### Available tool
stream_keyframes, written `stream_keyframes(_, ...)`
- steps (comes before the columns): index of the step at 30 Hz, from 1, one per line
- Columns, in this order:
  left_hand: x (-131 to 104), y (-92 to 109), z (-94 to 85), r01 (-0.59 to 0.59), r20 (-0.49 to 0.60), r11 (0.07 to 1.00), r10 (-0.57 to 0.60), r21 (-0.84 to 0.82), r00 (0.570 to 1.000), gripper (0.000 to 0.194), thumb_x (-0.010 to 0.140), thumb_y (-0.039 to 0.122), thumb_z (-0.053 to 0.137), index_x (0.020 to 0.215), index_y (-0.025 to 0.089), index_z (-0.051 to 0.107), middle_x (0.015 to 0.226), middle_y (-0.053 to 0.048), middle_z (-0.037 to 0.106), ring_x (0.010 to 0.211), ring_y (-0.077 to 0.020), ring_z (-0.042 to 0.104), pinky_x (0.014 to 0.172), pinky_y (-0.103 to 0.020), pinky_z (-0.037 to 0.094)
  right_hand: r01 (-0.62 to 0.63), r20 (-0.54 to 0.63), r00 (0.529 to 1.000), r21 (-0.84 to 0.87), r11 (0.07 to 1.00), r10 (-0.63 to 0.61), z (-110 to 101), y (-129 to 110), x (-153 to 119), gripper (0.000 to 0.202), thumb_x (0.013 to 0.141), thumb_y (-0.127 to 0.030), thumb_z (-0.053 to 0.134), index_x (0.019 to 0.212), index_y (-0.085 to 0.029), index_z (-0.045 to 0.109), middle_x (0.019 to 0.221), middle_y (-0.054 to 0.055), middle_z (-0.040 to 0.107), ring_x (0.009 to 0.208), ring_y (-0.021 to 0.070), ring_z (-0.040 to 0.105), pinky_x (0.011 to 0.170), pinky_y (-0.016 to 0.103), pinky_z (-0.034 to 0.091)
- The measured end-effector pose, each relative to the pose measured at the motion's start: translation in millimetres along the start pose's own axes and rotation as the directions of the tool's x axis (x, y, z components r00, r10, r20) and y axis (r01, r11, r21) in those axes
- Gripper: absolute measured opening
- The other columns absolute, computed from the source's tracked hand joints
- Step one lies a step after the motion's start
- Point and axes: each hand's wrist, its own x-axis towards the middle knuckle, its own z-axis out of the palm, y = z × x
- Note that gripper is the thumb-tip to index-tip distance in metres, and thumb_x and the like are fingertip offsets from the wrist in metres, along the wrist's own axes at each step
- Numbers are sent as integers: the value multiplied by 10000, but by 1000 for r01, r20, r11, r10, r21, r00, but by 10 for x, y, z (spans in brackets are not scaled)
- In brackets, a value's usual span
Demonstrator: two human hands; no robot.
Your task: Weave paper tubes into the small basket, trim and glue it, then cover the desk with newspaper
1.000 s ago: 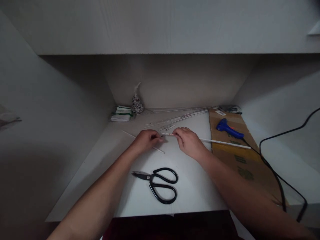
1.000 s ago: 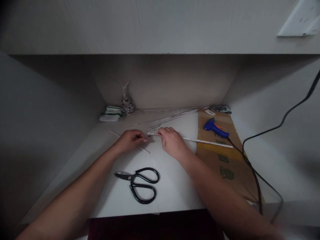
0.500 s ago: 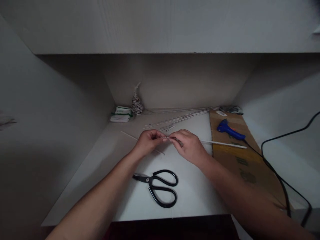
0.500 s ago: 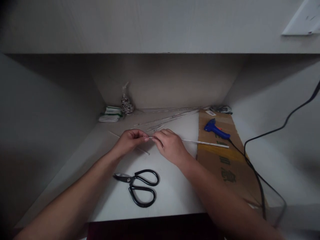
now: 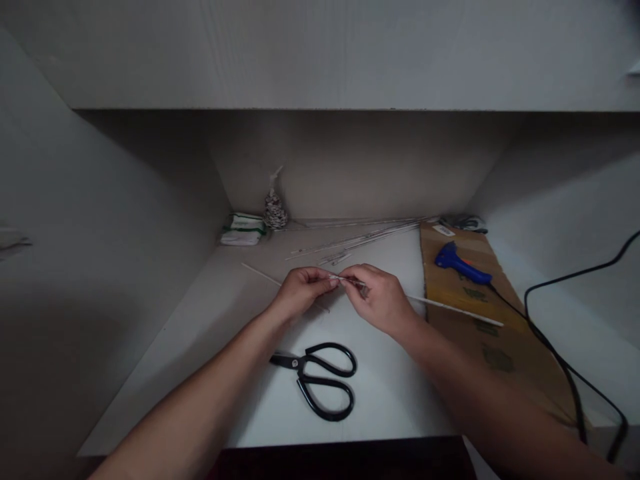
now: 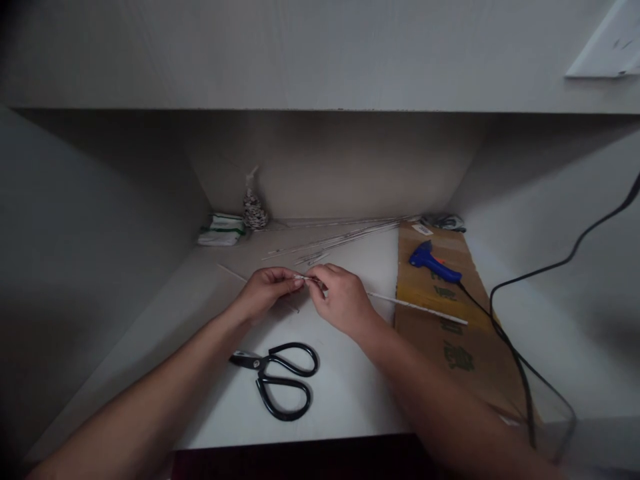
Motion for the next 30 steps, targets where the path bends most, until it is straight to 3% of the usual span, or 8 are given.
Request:
stream_keyframes(8,-49,50,63,-39,-5,997,39,-62,999,331,566,402,848,742,140,749,686,-26,697,631,-115,570,618,-231,408,1,-73,997,78,997,4,-30,-70,0,157,890,-168,554,970,-222,678,895,21,692,814,146,635,735,263,496)
stream_keyframes(18,-71,55,90,-46,-11,996,45,-78,999,294,617,409,812,767,160,764,714,-42,725,663,-134,606,622,-234,420,69,-129,990,53,996,-62,-29,-65,11,226,886,-118,546,987,-244,703,926,24,712,897,169,646,830,306,503)
stream_keyframes(30,-90,15,142,-51,-15,997,50,-64,999,292,609,409,792,737,151,741,693,-40,704,642,-132,587,619,-240,428,82,-121,989,-24,996,-85,-1,-96,0,207,874,-107,536,937,-231,690,900,30,711,881,181,636,822,313,494)
